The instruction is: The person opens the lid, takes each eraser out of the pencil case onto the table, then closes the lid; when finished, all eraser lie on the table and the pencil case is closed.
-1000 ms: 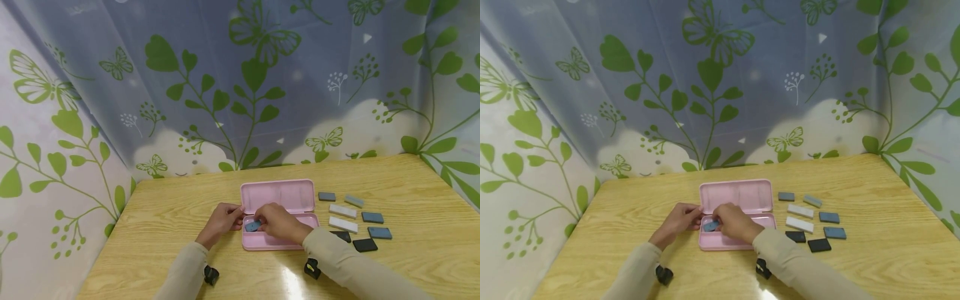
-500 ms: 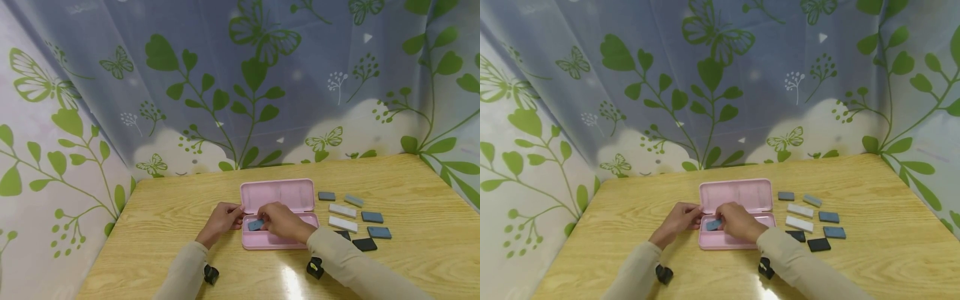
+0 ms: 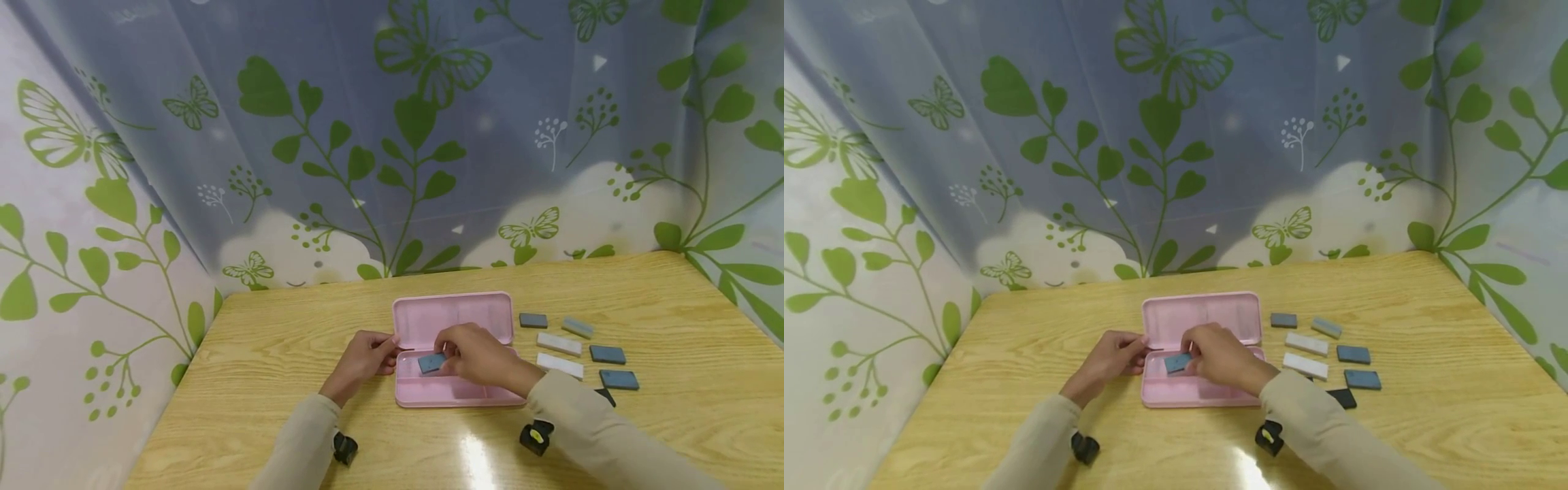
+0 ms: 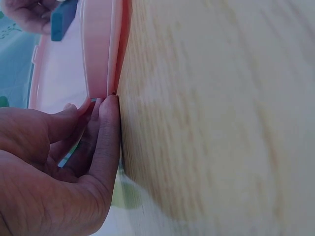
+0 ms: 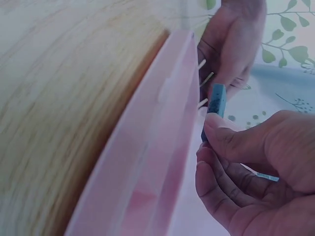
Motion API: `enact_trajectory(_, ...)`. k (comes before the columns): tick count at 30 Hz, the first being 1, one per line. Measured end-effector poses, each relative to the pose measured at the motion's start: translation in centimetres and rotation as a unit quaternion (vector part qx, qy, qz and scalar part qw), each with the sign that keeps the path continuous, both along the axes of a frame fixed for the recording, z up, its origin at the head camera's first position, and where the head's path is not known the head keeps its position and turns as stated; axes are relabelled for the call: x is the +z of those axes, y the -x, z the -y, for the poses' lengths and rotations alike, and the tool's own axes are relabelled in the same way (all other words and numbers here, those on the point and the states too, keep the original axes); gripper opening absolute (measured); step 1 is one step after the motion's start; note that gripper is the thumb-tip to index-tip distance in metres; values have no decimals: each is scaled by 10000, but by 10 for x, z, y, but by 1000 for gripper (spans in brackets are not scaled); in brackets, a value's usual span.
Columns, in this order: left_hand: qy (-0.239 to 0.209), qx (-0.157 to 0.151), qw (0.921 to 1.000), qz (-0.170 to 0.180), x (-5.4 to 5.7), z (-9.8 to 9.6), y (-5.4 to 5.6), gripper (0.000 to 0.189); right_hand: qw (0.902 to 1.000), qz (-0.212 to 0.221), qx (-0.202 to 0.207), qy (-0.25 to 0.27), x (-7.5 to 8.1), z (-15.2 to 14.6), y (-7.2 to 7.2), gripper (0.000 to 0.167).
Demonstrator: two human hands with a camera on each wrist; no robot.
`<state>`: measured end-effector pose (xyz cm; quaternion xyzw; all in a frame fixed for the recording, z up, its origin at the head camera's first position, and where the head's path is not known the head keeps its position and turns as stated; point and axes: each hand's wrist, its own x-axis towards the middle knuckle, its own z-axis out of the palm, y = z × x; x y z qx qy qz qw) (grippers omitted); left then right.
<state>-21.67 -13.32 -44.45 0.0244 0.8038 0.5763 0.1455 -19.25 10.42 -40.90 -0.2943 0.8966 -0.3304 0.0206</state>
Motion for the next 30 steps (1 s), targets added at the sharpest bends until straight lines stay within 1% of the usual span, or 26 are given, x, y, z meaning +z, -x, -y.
enact_trajectory(4,-16,16,10000,7,1,0,0,30,10000,30,24,14,5,-13,-3,17)
enact_trajectory(9,-53,14,10000,-2,1,0,-1,30,9997,240,35,6,14,-37,-6,16)
enact_trajectory(14,-42,6,10000,-18,-1,0,-1,30,9987,509,-19,7,20,-64,-8,15)
enact_trajectory(19,-66,19,10000,-26,-2,0,0,30,9985,497,-147,-149,24,-91,-7,15)
enact_trajectory(22,-93,25,10000,-11,-2,0,1,29,9981,554,-177,-193,25,-109,-5,14)
enact_trajectory(26,-109,18,9999,-13,-3,0,2,28,9972,650,-285,-248,22,-133,-2,15)
enact_trajectory(30,-99,0,9999,22,-3,1,1,28,9956,671,-512,-414,19,-156,1,17)
